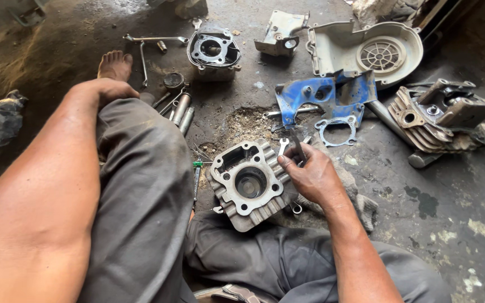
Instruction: The person sits on the floor and cleans a metal engine cylinder head using a rag and a metal file. They wipe the surface and scrape the edges to remove residue, handling the part with both hands.
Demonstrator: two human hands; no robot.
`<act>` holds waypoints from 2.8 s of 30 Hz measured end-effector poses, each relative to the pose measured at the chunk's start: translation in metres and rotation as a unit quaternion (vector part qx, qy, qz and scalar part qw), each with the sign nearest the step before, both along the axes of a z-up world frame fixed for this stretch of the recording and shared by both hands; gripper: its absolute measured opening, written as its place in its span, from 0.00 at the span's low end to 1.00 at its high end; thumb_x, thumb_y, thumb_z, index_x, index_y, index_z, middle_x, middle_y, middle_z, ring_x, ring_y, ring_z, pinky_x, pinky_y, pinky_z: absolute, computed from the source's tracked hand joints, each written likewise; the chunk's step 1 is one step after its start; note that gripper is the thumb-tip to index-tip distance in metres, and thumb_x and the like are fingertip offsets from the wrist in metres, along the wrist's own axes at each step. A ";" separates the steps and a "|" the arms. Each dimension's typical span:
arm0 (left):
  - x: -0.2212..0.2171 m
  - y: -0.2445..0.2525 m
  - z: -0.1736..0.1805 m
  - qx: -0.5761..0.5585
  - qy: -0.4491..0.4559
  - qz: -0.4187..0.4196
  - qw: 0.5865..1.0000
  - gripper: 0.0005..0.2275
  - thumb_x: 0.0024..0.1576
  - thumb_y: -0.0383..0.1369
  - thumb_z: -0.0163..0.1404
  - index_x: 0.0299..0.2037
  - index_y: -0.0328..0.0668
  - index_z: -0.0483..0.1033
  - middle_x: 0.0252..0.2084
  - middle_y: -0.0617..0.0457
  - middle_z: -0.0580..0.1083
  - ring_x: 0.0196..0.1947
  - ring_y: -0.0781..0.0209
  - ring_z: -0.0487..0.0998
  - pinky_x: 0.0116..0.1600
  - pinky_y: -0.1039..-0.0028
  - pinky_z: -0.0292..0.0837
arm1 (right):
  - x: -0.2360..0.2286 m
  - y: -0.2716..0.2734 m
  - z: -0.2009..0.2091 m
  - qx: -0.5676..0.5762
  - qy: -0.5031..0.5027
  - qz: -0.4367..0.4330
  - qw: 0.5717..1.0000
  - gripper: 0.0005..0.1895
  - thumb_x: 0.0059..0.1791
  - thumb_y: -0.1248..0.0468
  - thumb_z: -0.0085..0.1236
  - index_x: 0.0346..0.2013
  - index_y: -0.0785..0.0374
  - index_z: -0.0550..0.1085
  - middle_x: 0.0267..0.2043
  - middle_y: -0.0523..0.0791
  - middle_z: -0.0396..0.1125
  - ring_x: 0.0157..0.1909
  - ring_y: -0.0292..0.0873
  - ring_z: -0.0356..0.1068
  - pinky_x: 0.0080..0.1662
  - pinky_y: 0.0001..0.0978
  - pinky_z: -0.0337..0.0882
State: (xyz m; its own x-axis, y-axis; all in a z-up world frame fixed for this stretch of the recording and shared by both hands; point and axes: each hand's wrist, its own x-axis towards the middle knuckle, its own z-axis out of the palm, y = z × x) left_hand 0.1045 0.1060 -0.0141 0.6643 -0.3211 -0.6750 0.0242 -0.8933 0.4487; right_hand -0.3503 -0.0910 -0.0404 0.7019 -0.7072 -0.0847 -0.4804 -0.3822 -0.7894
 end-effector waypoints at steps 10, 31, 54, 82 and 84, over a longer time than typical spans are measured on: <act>-0.024 -0.033 0.038 0.039 -0.009 -0.068 0.997 0.33 0.52 0.50 0.57 0.63 0.32 0.72 0.59 0.37 0.75 0.57 0.41 0.77 0.61 0.51 0.70 | 0.000 -0.017 0.003 0.094 -0.014 -0.035 0.995 0.16 0.51 0.60 0.58 0.52 0.60 0.77 0.36 0.50 0.69 0.34 0.45 0.64 0.37 0.39 0.66; -0.223 -0.181 0.121 0.267 -0.057 -0.523 0.807 0.44 0.50 0.58 0.60 0.72 0.38 0.61 0.68 0.35 0.68 0.63 0.35 0.74 0.66 0.47 0.67 | -0.011 -0.006 -0.007 -0.194 -0.086 0.176 0.961 0.09 0.48 0.65 0.64 0.44 0.60 0.80 0.39 0.45 0.75 0.37 0.42 0.75 0.41 0.32 0.73; -0.245 -0.190 0.037 0.209 -0.067 -0.753 0.621 0.34 0.49 0.57 0.58 0.62 0.46 0.74 0.64 0.45 0.75 0.61 0.44 0.77 0.67 0.55 0.69 | -0.008 -0.034 -0.007 -0.038 -0.155 -0.077 0.984 0.10 0.52 0.65 0.62 0.46 0.66 0.77 0.38 0.45 0.74 0.39 0.39 0.72 0.42 0.29 0.72; -0.220 -0.142 -0.071 -0.216 0.166 -0.225 0.936 0.25 0.44 0.55 0.62 0.42 0.45 0.86 0.37 0.53 0.83 0.36 0.61 0.83 0.46 0.67 0.76 | 0.006 -0.023 -0.014 0.212 -0.108 -0.039 0.970 0.15 0.49 0.64 0.59 0.46 0.64 0.67 0.29 0.45 0.72 0.22 0.37 0.71 0.25 0.30 0.72; -0.219 -0.142 -0.075 -0.227 0.172 -0.222 0.932 0.24 0.43 0.55 0.62 0.41 0.44 0.86 0.36 0.52 0.83 0.35 0.61 0.82 0.45 0.67 0.77 | 0.008 -0.018 -0.010 0.134 -0.034 -0.044 0.989 0.13 0.50 0.63 0.61 0.44 0.67 0.70 0.28 0.47 0.73 0.23 0.38 0.71 0.26 0.31 0.72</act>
State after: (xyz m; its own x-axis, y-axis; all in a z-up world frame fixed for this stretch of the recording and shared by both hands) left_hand -0.1148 -0.0364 -0.0895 0.1667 -0.8180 -0.5505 -0.0902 -0.5686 0.8176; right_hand -0.3419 -0.1087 -0.0508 0.6498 -0.7238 -0.2321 -0.4443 -0.1139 -0.8886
